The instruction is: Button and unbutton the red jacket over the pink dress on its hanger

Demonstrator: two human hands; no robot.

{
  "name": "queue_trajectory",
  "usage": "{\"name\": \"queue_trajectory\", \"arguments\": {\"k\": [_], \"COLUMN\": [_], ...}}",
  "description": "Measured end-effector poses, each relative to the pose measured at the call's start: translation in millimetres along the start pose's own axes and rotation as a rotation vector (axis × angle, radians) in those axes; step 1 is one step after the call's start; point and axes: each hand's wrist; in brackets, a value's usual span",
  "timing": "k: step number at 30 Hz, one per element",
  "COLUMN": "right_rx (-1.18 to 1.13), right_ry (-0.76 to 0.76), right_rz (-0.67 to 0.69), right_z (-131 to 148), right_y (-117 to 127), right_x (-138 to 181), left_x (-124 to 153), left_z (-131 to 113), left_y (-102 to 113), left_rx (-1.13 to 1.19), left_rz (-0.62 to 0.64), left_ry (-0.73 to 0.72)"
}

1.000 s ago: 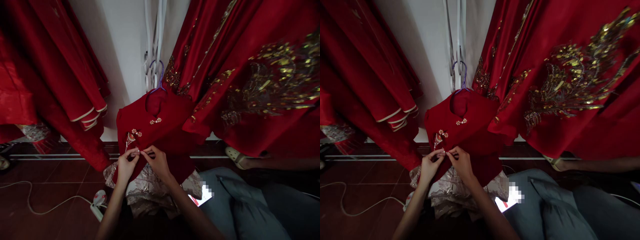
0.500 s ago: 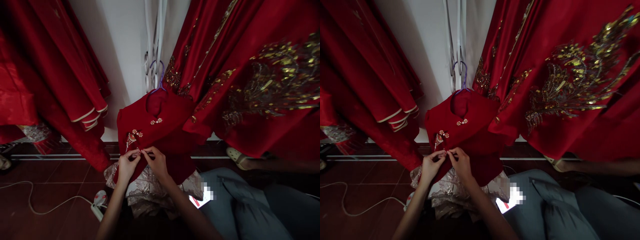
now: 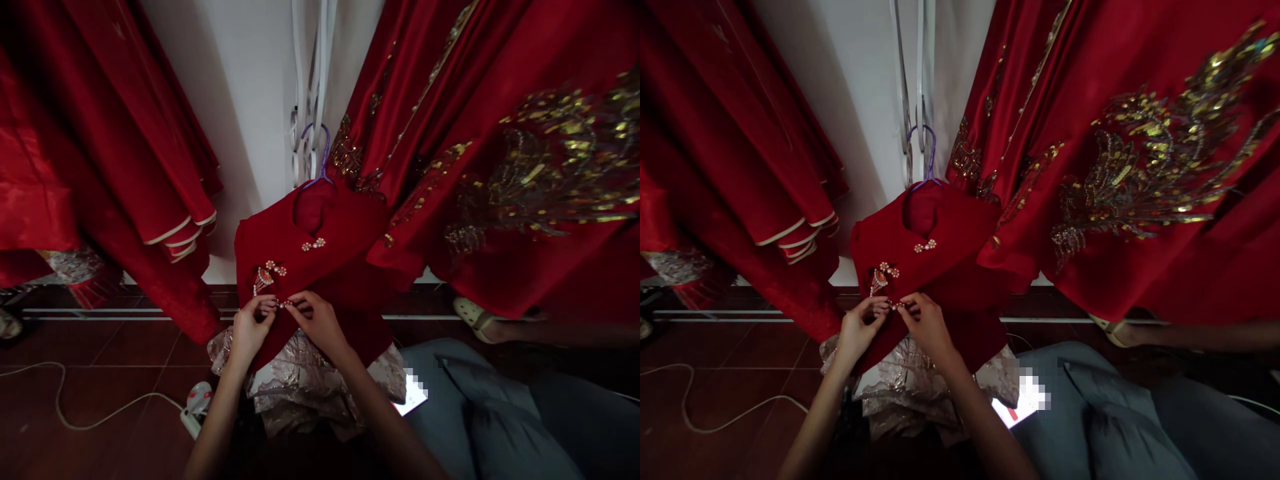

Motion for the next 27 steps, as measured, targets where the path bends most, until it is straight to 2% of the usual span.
{"name": "queue_trajectory", "arguments": {"k": [2,5,8,11,15,18,27], "right_rx": [0.017,-0.014,-0.047,-0.021,0.03,0.045,-0.032], "right_ry": [-0.023,-0.062,-0.094,-0.076,-0.025,-0.021,-0.078], "right_rz": [0.002,-0.096,-0.172,-0.154,-0.023,0.041,0.064], "right_z": [8,20,28,31,27,19,3], "right_y": [17,42,53,49,34,25,10], "right_x": [-2,-3,-3,-2,0,1,0], "left_x": [-1,-3,-4,-2,1,2,0], "left_z": [4,7,4,-1,-7,-9,-8], "left_y": [8,24,31,23,5,0,0], "left_rx": [-0.028,-0.077,-0.109,-0.121,-0.252,-0.327,-0.275], "left_rz": [-0.093,-0.202,-0.212,-0.108,0.02,0.034,0.025], "left_ry": [-0.022,-0.043,-0.049,-0.079,-0.166,-0.205,-0.235]}}
Point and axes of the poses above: each hand's wrist, its own x-axis away from the middle knuckle, its own y-axis out of the back of the hand, z = x × y, and after that the axes turned 5 degrees about -z, right-handed
